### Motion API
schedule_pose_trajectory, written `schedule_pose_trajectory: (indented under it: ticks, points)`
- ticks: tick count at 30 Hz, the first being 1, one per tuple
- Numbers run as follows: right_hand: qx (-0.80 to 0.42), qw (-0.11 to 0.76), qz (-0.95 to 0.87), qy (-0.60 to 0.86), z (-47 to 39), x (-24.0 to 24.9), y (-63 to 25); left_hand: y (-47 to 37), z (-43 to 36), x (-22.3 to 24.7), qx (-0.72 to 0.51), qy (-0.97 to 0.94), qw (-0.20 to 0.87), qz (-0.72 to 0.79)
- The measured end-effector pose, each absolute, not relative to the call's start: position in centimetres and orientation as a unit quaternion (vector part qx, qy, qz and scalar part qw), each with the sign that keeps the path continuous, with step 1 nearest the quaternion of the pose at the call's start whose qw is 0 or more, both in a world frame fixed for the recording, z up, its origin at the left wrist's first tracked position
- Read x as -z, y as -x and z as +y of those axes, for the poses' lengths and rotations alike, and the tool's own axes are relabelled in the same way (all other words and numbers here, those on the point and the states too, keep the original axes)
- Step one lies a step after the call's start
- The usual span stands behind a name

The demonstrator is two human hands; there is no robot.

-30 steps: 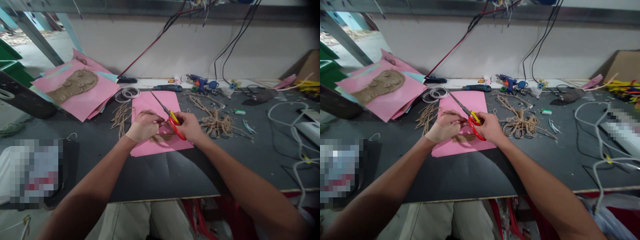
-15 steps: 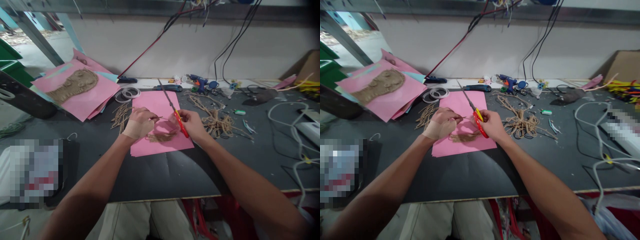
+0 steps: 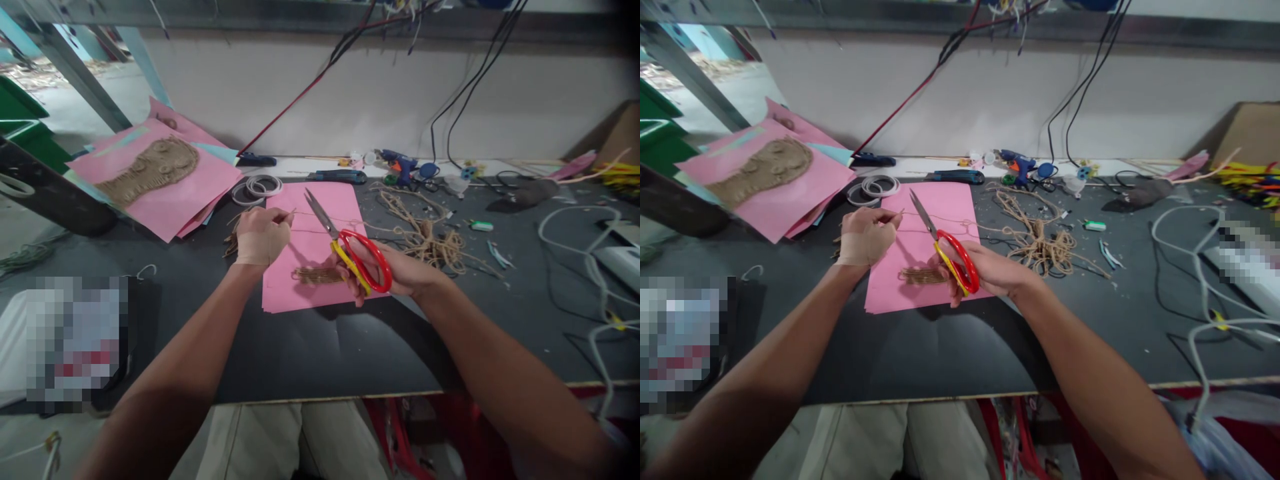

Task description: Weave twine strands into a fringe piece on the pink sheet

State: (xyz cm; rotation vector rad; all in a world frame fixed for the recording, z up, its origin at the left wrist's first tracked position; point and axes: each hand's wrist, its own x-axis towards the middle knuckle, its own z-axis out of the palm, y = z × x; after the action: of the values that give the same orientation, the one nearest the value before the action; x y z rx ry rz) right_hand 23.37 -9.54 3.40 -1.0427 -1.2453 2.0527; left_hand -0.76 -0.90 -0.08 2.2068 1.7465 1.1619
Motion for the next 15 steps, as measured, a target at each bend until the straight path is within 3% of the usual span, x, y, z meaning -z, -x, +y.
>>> schedule_pose_trajectory:
  ticks: [6,15]
  points:
    - [-0.797,0.166,-0.443,0.376,-9.36,-3.43,-24.19,0.72,-0.72,-0.10,-0.369,-0.697,0.092,0.608]
    - [-0.775,0.195,-0.465,0.381,-9.41,-3.56,-23.78,0.22,-1.21,-0.03,-0.376,-0.755,0.056,0.534]
